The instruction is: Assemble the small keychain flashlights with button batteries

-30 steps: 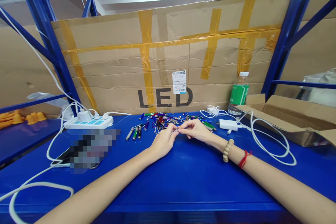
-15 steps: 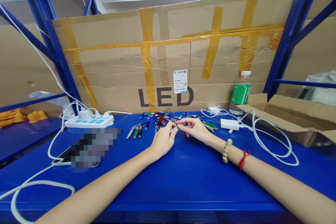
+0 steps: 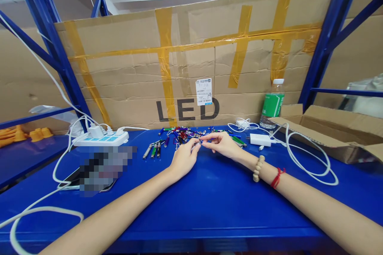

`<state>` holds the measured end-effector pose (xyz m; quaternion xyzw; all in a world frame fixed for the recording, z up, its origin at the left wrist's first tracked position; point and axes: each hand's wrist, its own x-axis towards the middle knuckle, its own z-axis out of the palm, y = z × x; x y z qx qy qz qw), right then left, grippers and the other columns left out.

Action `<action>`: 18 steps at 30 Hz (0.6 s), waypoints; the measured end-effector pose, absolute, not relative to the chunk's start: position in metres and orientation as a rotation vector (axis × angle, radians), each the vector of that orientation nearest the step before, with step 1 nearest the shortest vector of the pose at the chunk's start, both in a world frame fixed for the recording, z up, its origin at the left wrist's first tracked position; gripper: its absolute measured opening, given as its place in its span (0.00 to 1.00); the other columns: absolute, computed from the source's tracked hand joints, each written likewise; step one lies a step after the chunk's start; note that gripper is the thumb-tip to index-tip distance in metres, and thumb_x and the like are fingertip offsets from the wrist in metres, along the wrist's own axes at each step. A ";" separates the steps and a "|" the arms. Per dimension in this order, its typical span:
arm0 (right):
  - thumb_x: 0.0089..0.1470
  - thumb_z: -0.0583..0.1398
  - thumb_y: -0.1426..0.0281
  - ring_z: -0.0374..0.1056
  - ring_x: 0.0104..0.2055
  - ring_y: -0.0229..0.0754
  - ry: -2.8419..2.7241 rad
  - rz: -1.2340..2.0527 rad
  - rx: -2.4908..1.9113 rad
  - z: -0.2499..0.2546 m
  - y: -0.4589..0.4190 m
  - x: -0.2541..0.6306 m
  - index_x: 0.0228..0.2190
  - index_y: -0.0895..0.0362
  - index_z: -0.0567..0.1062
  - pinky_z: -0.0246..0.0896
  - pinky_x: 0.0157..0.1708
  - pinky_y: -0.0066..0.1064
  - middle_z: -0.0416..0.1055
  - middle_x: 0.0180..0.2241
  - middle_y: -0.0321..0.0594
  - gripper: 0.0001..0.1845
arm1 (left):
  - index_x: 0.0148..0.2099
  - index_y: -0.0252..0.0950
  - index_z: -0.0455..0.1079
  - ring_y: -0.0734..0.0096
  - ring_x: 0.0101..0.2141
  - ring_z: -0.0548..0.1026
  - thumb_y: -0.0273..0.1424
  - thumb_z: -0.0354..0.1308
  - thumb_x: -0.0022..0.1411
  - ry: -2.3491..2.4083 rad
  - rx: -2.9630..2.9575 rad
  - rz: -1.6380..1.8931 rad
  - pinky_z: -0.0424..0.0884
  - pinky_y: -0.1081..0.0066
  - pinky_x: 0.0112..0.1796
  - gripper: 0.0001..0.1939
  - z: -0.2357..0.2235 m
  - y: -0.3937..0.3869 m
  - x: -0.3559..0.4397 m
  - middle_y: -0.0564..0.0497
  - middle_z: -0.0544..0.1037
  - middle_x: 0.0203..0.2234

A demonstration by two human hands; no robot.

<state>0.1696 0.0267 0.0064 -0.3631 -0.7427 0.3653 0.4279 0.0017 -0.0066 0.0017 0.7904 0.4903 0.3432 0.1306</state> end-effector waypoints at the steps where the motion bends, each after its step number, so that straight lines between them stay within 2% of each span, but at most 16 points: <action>1: 0.40 0.64 0.59 0.58 0.15 0.29 -1.867 0.898 -0.906 0.006 0.028 0.171 0.35 0.61 0.77 0.55 0.17 0.24 0.72 0.20 0.38 0.22 | 0.44 0.40 0.66 0.70 0.30 0.72 0.33 0.43 0.63 1.413 2.294 1.006 0.65 0.74 0.31 0.13 0.001 -0.006 0.002 0.53 0.74 0.26; 6: 0.37 0.65 0.59 0.59 0.16 0.29 -1.905 0.877 -0.806 0.004 0.033 0.176 0.28 0.61 0.78 0.56 0.16 0.24 0.74 0.27 0.40 0.18 | 0.45 0.38 0.66 0.73 0.24 0.69 0.34 0.42 0.63 1.292 2.331 0.948 0.63 0.75 0.28 0.14 0.001 -0.004 0.000 0.55 0.71 0.22; 10: 0.38 0.65 0.60 0.59 0.16 0.28 -1.956 0.926 -0.749 0.001 0.036 0.179 0.24 0.61 0.77 0.57 0.15 0.23 0.72 0.25 0.38 0.16 | 0.43 0.39 0.66 0.74 0.24 0.68 0.33 0.41 0.64 1.231 2.391 0.863 0.63 0.75 0.29 0.13 0.000 -0.003 -0.001 0.56 0.70 0.21; 18: 0.37 0.66 0.59 0.60 0.17 0.29 -1.972 0.939 -0.748 -0.006 0.040 0.182 0.22 0.61 0.77 0.57 0.15 0.23 0.71 0.26 0.38 0.16 | 0.38 0.37 0.62 0.74 0.26 0.68 0.31 0.41 0.64 1.134 2.430 0.867 0.63 0.75 0.30 0.09 -0.006 0.001 -0.002 0.56 0.67 0.22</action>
